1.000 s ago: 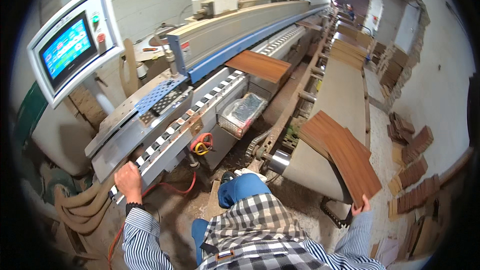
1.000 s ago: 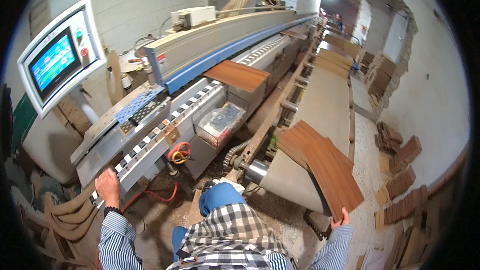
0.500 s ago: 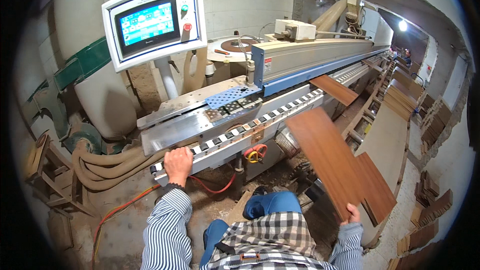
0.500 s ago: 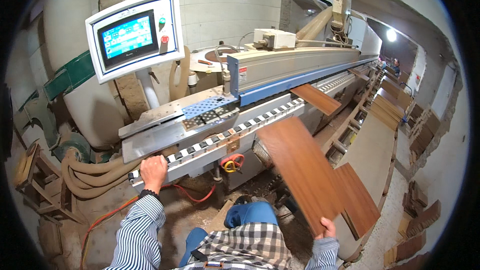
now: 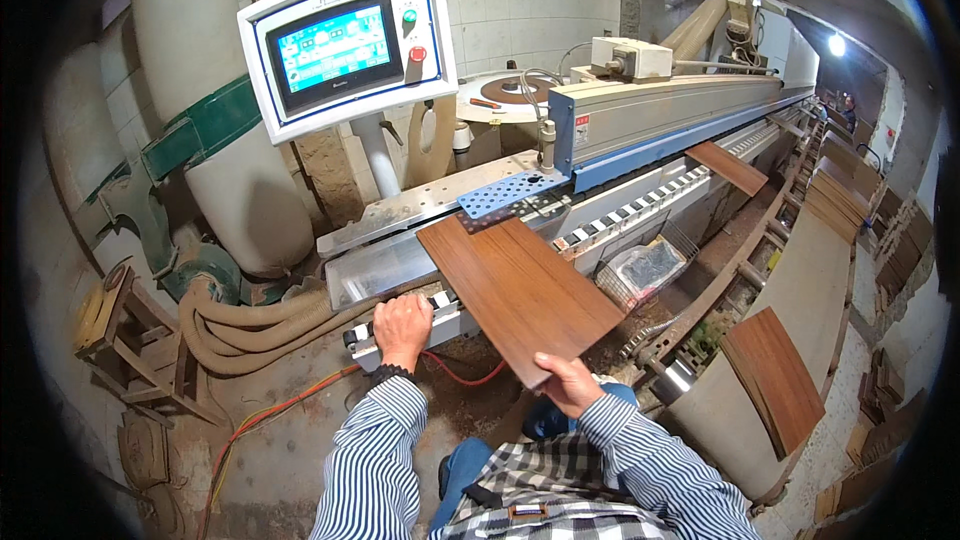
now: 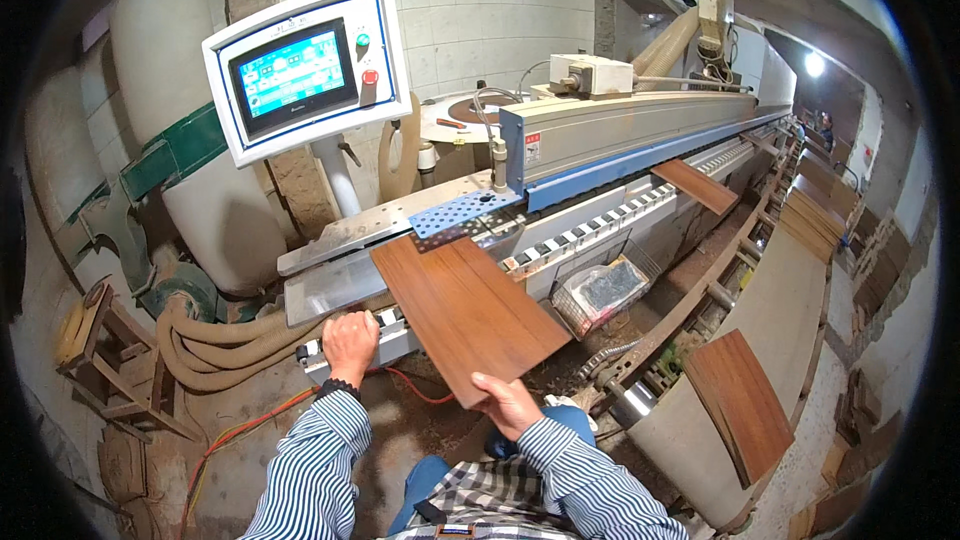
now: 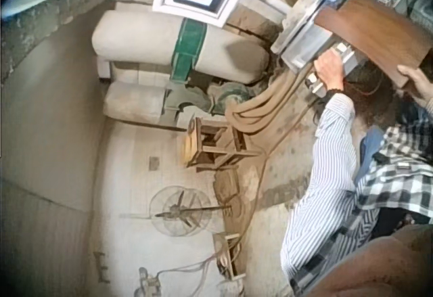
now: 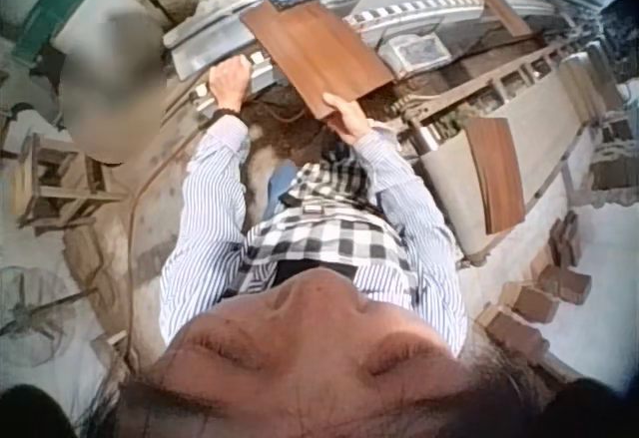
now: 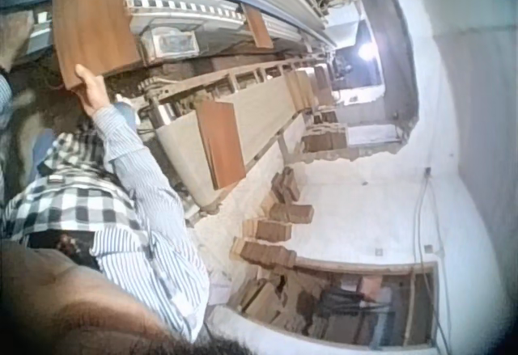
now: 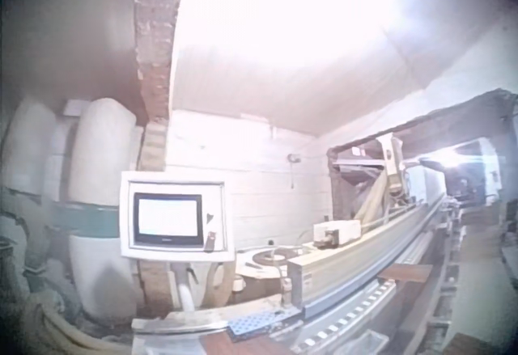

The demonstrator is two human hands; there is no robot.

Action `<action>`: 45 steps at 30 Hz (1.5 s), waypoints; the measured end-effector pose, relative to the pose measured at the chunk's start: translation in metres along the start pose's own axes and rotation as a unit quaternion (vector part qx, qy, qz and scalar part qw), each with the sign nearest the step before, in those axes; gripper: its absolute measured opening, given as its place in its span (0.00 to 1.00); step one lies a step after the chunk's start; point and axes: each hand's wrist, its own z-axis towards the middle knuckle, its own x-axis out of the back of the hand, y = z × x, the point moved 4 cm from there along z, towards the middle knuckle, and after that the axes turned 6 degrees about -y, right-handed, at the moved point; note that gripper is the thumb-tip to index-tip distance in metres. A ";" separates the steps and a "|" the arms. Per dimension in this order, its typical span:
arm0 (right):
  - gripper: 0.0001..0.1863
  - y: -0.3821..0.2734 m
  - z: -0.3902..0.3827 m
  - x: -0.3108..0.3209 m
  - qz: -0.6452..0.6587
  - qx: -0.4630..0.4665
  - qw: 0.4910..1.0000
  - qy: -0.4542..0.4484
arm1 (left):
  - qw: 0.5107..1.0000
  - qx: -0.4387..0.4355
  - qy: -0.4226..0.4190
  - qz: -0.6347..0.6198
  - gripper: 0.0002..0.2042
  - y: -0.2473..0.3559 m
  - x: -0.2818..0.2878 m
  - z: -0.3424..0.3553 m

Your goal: The person operates a belt sander in a workshop, repeatedly feeding rectangular wooden planks through the machine to smooth their surfaces. The person handles each plank individually, guiding it through the sander and placing the finished pieces onto a nearby stack.

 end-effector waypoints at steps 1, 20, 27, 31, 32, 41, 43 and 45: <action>0.28 0.004 0.005 -0.006 -0.037 -0.007 0.999 -0.008 | 1.000 -0.001 0.000 -0.002 0.12 0.002 0.001 0.001; 0.17 0.000 0.015 -0.018 -0.122 -0.008 0.991 0.062 | 1.000 -0.004 -0.003 0.011 0.13 0.005 0.002 0.002; 0.19 -0.025 0.015 0.007 -0.124 0.005 0.989 0.081 | 1.000 0.003 -0.008 0.019 0.14 0.005 0.001 0.002; 0.19 -0.038 0.018 0.028 -0.116 0.013 0.988 0.104 | 1.000 0.006 -0.010 0.016 0.14 0.007 0.006 0.003; 0.19 -0.040 0.021 0.035 -0.123 0.019 0.986 0.108 | 1.000 0.008 -0.010 0.014 0.14 0.007 0.006 0.003; 0.17 -0.078 0.019 0.067 -0.140 0.068 0.977 0.147 | 1.000 0.000 -0.007 0.003 0.14 0.006 0.005 0.003; 0.17 -0.088 0.022 0.073 -0.134 0.089 0.975 0.154 | 1.000 0.000 -0.004 0.009 0.14 0.003 0.004 0.001; 0.18 -0.098 0.026 0.094 -0.148 0.085 0.972 0.163 | 1.000 0.000 0.001 0.011 0.14 0.003 0.004 0.001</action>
